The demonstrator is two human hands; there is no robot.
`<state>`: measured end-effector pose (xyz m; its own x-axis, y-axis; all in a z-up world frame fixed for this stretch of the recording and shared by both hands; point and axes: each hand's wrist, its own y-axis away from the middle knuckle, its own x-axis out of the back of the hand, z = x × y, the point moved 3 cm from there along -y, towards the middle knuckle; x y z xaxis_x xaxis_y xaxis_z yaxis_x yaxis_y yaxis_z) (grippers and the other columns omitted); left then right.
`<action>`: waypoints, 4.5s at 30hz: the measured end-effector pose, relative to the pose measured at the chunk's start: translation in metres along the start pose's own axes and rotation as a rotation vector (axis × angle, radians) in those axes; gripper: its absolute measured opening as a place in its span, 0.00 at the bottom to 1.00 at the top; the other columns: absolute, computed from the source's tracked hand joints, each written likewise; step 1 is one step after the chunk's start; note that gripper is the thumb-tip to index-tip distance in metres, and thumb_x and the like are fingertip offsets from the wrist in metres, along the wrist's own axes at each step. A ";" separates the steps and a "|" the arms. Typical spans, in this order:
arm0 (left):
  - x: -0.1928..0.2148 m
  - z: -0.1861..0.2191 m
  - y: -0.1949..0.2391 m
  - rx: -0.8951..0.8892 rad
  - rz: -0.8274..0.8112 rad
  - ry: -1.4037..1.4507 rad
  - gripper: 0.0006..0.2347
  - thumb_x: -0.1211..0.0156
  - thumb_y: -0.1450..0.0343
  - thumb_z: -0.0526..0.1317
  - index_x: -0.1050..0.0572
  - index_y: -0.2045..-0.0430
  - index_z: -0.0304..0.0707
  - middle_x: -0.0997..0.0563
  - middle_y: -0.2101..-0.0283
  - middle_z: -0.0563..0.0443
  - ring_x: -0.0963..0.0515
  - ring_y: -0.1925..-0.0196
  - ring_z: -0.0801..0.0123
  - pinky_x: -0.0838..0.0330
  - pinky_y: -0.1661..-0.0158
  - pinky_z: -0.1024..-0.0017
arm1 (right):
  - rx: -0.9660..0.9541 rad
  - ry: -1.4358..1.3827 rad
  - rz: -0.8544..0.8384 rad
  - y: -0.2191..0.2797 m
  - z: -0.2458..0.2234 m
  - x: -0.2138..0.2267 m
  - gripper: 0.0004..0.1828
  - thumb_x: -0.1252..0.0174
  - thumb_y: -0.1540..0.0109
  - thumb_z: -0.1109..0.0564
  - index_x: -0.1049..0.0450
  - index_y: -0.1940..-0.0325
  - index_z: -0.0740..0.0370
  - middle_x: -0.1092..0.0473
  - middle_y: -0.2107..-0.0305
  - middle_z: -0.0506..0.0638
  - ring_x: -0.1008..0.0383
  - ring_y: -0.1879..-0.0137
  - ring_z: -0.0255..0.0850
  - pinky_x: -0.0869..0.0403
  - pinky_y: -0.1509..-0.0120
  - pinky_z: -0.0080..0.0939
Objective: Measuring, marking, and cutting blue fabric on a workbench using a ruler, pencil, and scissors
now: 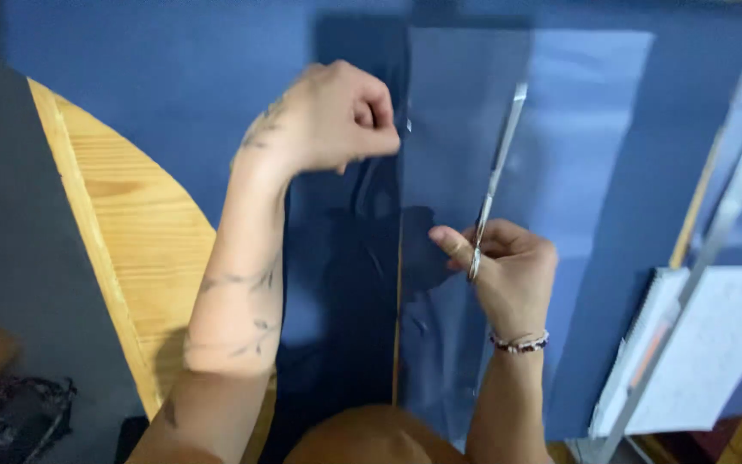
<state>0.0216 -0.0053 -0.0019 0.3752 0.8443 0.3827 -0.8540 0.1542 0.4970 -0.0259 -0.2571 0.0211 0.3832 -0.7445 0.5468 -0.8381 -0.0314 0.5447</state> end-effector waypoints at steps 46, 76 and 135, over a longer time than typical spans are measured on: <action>-0.341 0.311 0.143 -0.489 0.384 0.443 0.02 0.48 0.22 0.33 0.28 0.60 0.39 0.15 0.55 0.44 0.21 0.38 0.57 0.34 0.36 0.59 | 0.557 -1.069 -0.752 0.153 0.228 0.211 0.05 0.44 0.30 0.59 0.27 0.56 0.64 0.31 0.80 0.49 0.30 0.71 0.35 0.30 0.61 0.33; -0.504 0.216 0.156 -0.072 0.176 -0.256 0.16 0.37 0.32 0.49 0.19 0.50 0.54 0.26 0.37 0.56 0.28 0.35 0.59 0.35 0.37 0.59 | 0.698 0.225 0.766 -0.137 0.337 0.558 0.25 0.38 0.41 0.53 0.25 0.41 0.65 0.25 0.48 0.63 0.26 0.42 0.60 0.31 0.36 0.52; -0.324 -0.042 0.304 0.217 0.568 -0.273 0.38 0.22 0.41 0.51 0.35 0.35 0.51 0.54 0.25 0.35 0.60 0.21 0.39 0.72 0.30 0.32 | -0.089 0.023 0.086 0.163 0.256 0.050 0.26 0.24 0.51 0.29 0.24 0.72 0.48 0.24 0.70 0.46 0.21 0.57 0.45 0.25 0.50 0.42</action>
<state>-0.3749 -0.2104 -0.0074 -0.0100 0.5993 0.8004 -0.8644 -0.4075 0.2943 -0.2429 -0.4705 -0.0256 0.3213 -0.7263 0.6077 -0.8307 0.0919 0.5490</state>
